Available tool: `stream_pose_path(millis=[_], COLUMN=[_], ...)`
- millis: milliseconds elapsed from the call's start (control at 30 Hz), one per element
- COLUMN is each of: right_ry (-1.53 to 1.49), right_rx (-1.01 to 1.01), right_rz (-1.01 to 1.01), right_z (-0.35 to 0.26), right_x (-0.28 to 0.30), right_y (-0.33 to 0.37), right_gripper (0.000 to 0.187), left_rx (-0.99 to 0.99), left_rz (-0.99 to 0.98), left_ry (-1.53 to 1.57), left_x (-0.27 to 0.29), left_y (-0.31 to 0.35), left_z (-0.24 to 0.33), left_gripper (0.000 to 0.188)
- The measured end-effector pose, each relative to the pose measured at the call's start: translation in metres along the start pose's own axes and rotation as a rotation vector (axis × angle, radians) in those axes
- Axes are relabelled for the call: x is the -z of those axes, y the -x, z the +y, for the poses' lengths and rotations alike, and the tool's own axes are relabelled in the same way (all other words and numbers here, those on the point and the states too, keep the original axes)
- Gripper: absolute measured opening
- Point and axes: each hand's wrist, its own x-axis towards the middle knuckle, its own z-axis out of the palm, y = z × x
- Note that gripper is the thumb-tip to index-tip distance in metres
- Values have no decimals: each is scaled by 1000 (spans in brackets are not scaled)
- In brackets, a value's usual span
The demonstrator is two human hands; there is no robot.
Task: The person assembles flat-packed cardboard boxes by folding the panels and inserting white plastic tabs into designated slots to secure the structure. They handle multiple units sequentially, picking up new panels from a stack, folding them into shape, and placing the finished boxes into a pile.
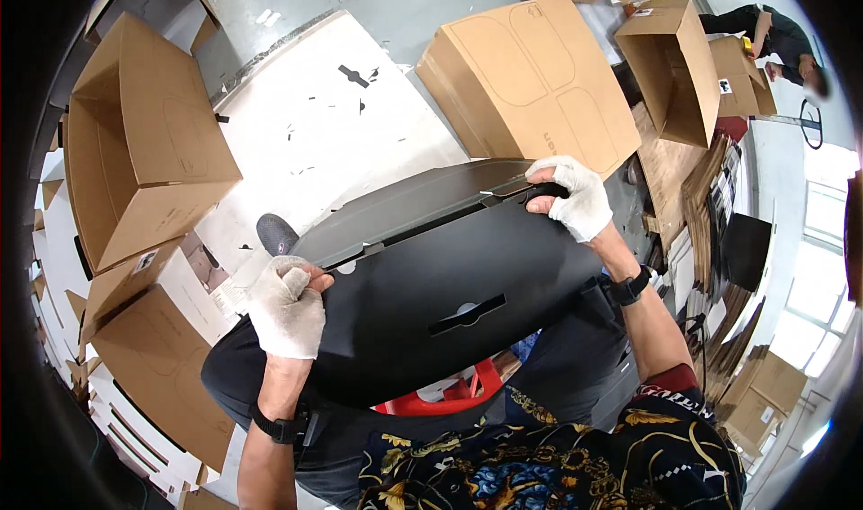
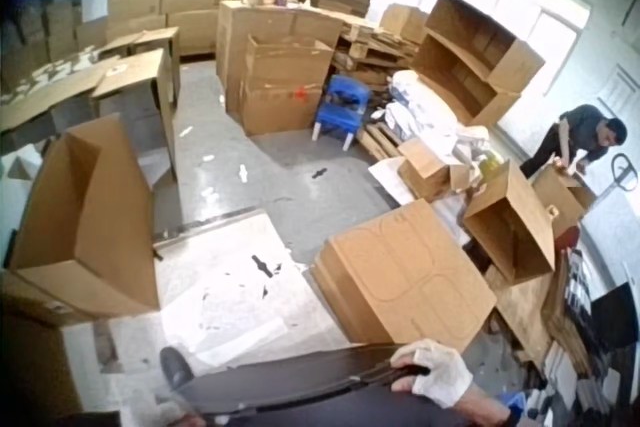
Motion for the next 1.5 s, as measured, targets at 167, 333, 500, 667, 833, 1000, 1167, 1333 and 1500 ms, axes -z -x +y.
stream_pose_path(millis=[167, 333, 500, 667, 833, 1000, 1167, 1333, 1500], right_ry=[-1, 59, 140, 69, 254, 177, 287, 264, 375], right_rx=[27, 48, 31, -33, 245, 155, 146, 109, 122], right_rz=[19, 34, 40, -93, -79, -150, 73, 3, 78], right_z=[1, 5, 1, -21, -36, -35, -37, -29, -16], right_x=[0, -1, -3, 3, -11, -17, -34, -29, -36], right_y=[0, 1, -4, -10, -10, -14, -15, -11, -11], right_gripper=[38, 37, 36, 37, 33, 25, 24, 27, 26], left_rx=[-12, -197, 106, 206, 161, 132, 90, 163, 70], left_rz=[21, -21, -169, -267, -228, -214, -197, -207, -196], left_ry=[18, -247, 125, 210, 206, 227, 218, 222, 236], left_x=[-10, -1, -8, -4, -9, -13, -14, -13, -17], left_y=[-2, -8, -8, -12, -12, -11, -11, -9, -10], left_z=[-15, -9, -25, -14, -19, -26, -26, -24, -26], left_gripper=[18, 33, 32, 25, 24, 25, 25, 24, 23])
